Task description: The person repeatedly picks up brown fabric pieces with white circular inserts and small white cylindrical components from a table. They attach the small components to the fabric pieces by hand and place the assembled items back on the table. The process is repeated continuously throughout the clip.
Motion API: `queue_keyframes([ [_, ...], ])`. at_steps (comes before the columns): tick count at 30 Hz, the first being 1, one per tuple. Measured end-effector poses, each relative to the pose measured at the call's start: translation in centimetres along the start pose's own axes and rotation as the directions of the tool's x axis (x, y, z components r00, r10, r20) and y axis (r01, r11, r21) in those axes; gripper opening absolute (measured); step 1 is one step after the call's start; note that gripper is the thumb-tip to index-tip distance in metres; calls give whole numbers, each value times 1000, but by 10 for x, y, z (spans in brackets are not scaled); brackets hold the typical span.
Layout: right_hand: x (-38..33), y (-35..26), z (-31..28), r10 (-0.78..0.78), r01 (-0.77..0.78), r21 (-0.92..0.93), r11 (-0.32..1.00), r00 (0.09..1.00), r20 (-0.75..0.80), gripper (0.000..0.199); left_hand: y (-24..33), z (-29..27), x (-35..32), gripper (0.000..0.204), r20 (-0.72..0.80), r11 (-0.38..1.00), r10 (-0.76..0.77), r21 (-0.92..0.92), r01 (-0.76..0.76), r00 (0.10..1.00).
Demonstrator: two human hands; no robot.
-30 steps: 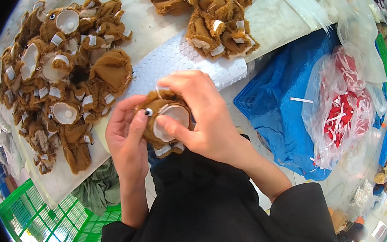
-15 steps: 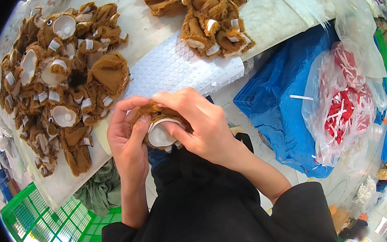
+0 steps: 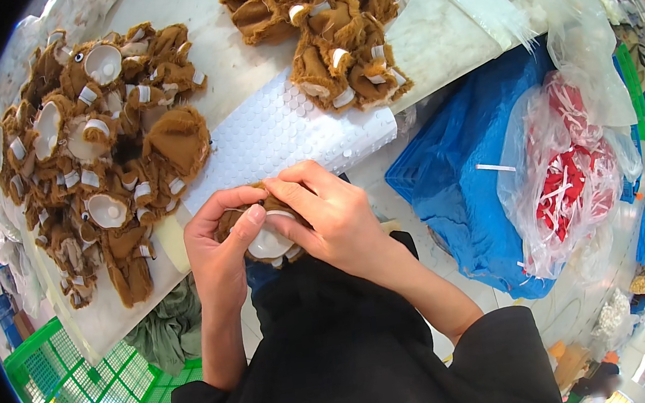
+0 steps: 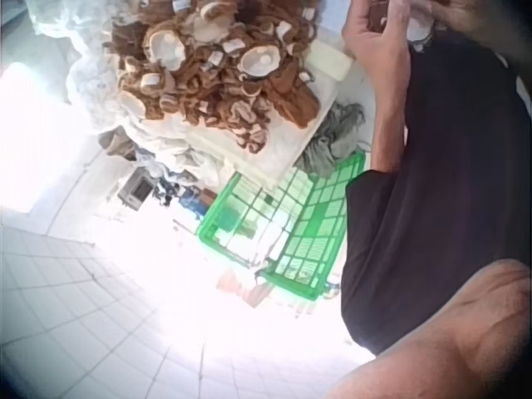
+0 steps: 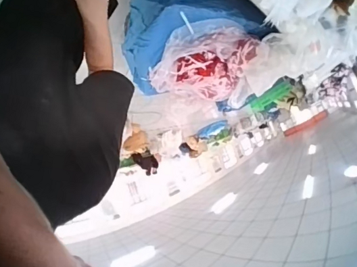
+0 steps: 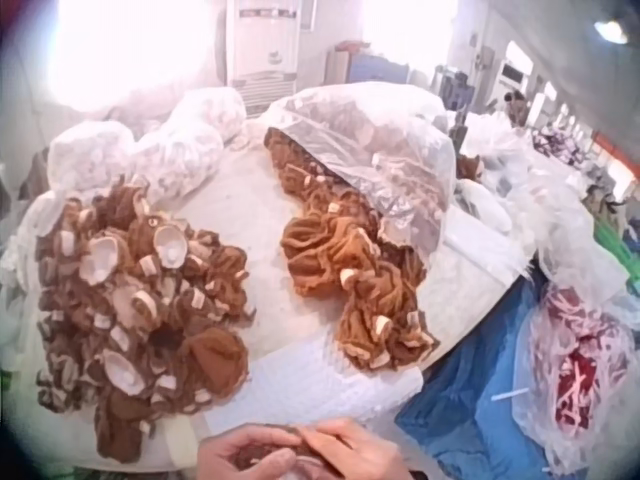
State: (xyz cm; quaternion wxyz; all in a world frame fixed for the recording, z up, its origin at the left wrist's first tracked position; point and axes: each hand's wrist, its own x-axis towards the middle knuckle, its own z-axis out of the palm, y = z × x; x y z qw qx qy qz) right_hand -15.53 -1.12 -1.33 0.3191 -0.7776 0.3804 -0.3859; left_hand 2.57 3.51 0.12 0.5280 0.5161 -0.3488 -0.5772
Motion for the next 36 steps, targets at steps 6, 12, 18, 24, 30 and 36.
queue_keyframes([
  [6, 15, 26, -27, 11, -30, -288, 957, 998, -68, 26, -2, -3, 4, 16, -64, 996, 72, -39, -74, 995],
  [12, 32, 45, -8, 45, -135, -513, 848, 982, -185, 20, 0, 0, 2, 18, -78, 999, 25, -20, -27, 997],
  [18, 41, 45, -3, 89, -160, -523, 837, 983, -158, 20, -1, 0, 3, 20, -105, 997, 10, -77, -18, 994],
  [24, 46, 43, -3, 123, -165, -518, 840, 986, -115, 17, -1, 0, 2, 24, -83, 984, -36, -175, 21, 996],
  [30, 48, 44, -6, 161, -183, -507, 842, 983, -87, 17, 5, 3, 0, 28, -80, 993, -27, -120, 17, 996],
  [36, 49, 42, -6, 197, -218, -473, 854, 976, -94, 15, 8, 5, -2, 28, -84, 992, -25, -128, 14, 996],
])
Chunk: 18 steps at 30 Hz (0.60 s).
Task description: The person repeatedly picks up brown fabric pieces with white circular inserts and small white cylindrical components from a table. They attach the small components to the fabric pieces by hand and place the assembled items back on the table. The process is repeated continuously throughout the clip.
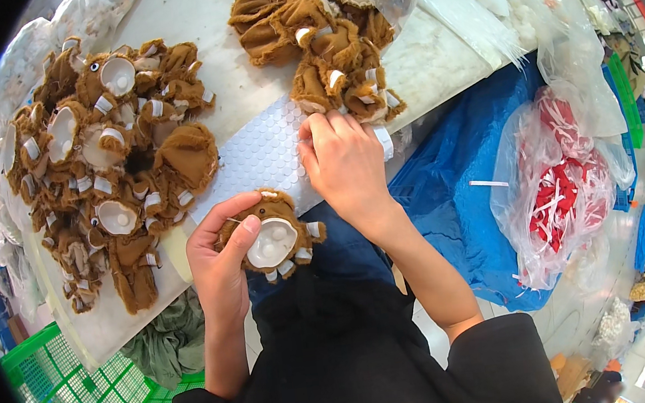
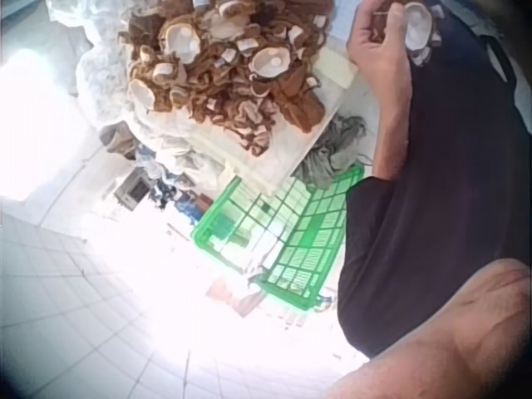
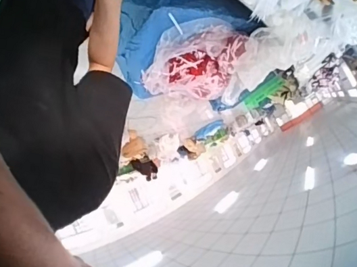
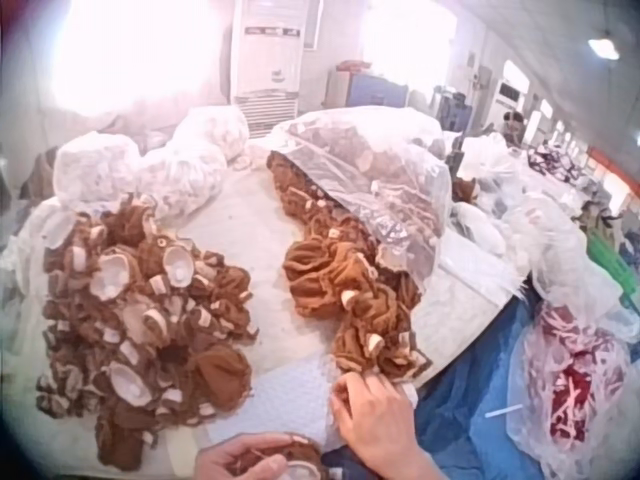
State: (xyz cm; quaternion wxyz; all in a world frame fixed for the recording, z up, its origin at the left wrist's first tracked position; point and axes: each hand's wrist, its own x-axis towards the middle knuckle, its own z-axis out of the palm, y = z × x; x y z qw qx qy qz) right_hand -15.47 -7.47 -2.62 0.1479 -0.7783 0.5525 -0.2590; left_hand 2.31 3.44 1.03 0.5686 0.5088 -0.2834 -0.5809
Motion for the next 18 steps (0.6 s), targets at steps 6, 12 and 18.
queue_keyframes([
  [6, -1, 3, 3, -70, 70, -19, 997, 997, -18, 13, -3, 1, 1, 28, -1, 1000, 2, -13, -2, 1000],
  [12, -8, 8, -5, 33, -33, 334, 942, 999, 5, 12, -3, -1, 3, 27, -6, 1000, 1, 3, -1, 1000],
  [18, -17, -17, -22, 42, -44, 555, 831, 999, 17, 15, -4, 0, 5, 26, -23, 1000, 7, 7, -7, 1000],
])
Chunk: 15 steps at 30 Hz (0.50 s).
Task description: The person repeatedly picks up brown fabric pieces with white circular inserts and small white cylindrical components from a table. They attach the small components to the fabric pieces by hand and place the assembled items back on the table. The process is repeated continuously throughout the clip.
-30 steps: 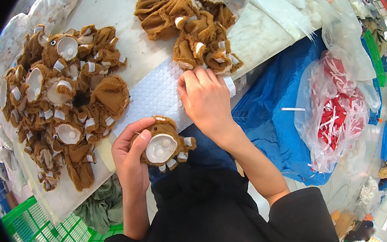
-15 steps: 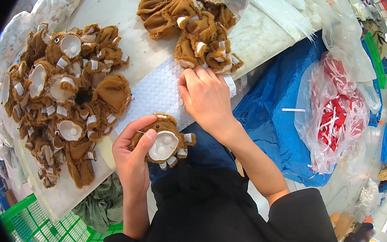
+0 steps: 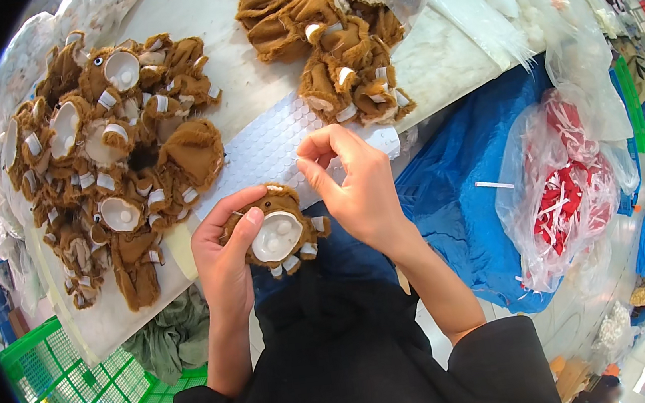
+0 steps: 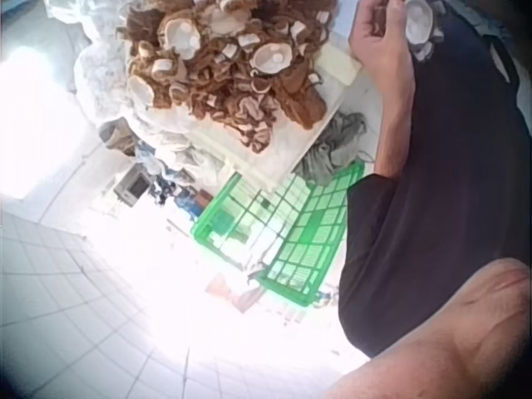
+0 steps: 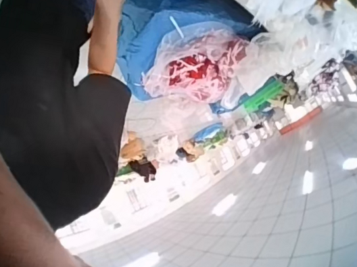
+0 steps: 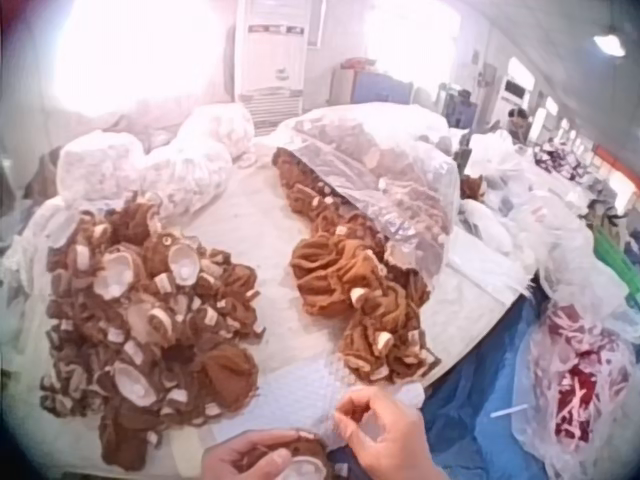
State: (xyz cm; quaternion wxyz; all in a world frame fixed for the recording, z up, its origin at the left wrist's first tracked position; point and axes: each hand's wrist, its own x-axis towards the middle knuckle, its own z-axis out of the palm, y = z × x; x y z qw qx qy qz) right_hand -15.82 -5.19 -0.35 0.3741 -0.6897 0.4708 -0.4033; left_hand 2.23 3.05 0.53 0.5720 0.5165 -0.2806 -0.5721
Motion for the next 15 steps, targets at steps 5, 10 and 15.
queue_keyframes([
  [5, -9, -19, -1, -78, 79, -17, 997, 996, 40, 16, -1, 0, 0, 26, 0, 1000, 3, 12, -3, 1000],
  [10, -15, -20, 4, -211, 212, -29, 977, 977, 31, 17, -4, 2, 1, 26, 24, 1000, 15, 0, -15, 1000],
  [15, -18, -21, 7, -240, 240, -9, 971, 971, 3, 19, -6, 7, 1, 26, 58, 999, 52, 7, -53, 997],
])
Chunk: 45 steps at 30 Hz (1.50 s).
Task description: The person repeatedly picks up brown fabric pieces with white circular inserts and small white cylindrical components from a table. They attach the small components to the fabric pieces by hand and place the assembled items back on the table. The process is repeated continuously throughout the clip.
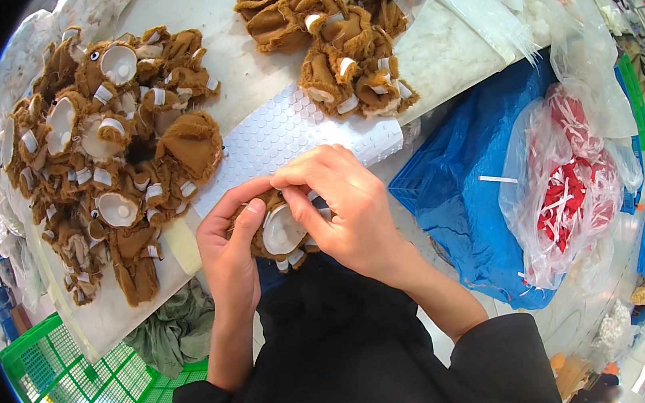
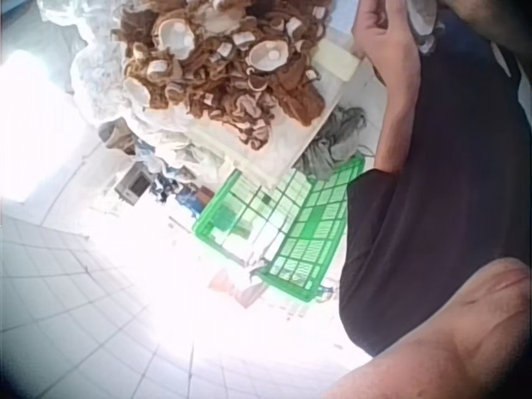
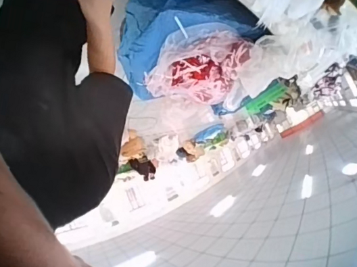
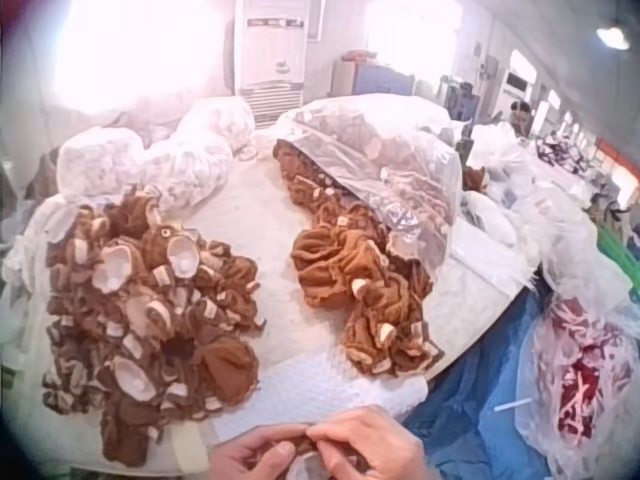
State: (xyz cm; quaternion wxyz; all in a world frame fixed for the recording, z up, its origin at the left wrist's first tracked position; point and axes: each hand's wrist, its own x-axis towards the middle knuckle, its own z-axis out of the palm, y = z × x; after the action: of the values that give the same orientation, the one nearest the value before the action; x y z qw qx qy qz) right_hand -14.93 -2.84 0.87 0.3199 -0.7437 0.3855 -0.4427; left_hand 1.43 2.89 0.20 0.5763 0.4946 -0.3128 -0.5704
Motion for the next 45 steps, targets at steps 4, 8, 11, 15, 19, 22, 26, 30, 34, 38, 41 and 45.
queue_keyframes([
  [4, -1, -3, -2, 17, -17, -10, 1000, 1000, 9, 17, 0, -1, 0, 26, 8, 1000, -5, 12, 5, 1000],
  [8, -3, -3, -2, 20, -20, -40, 999, 1000, 9, 17, 1, 1, 0, 26, -3, 1000, -8, -13, 8, 1000],
  [11, -4, -4, -3, 9, -6, -83, 997, 999, 39, 18, 1, 1, -1, 26, -13, 1000, -8, 5, 8, 1000],
  [15, -3, -5, -4, 31, -22, -123, 992, 997, 71, 19, 2, 2, 0, 26, -4, 1000, -8, 28, 8, 1000],
  [19, -1, -4, -7, 88, -74, -115, 991, 989, 118, 18, 3, 2, -1, 25, -4, 999, -8, 53, 8, 1000],
  [22, -2, -7, -5, 76, -71, -64, 995, 993, 86, 15, 7, 1, -4, 24, -19, 998, -21, 67, 23, 1000],
  [26, -7, -12, -13, 59, -58, 99, 993, 998, -4, 27, 52, -3, -7, 31, 22, 993, 112, 47, -112, 994],
  [30, -7, -2, -18, 69, -56, 139, 989, 993, -92, 23, 134, -38, 13, 43, -74, 863, 481, 214, -457, 874],
  [34, -12, 3, -21, 160, -136, 197, 971, 981, -112, 20, 214, -102, 61, 40, -328, 704, 664, 578, -413, 672],
  [38, -16, 8, -20, 224, -190, 234, 954, 966, -127, 20, 202, -171, 91, 66, -327, 328, 779, 940, 96, 535],
  [41, -17, 14, -24, 234, -206, 207, 956, 965, -118, 19, 182, -174, 91, 69, -334, 348, 783, 934, 76, 525],
  [45, -14, 21, -30, 239, -216, 178, 960, 964, -115, 18, 177, -156, 82, 68, -24, 31, 957, 999, -19, 290],
])
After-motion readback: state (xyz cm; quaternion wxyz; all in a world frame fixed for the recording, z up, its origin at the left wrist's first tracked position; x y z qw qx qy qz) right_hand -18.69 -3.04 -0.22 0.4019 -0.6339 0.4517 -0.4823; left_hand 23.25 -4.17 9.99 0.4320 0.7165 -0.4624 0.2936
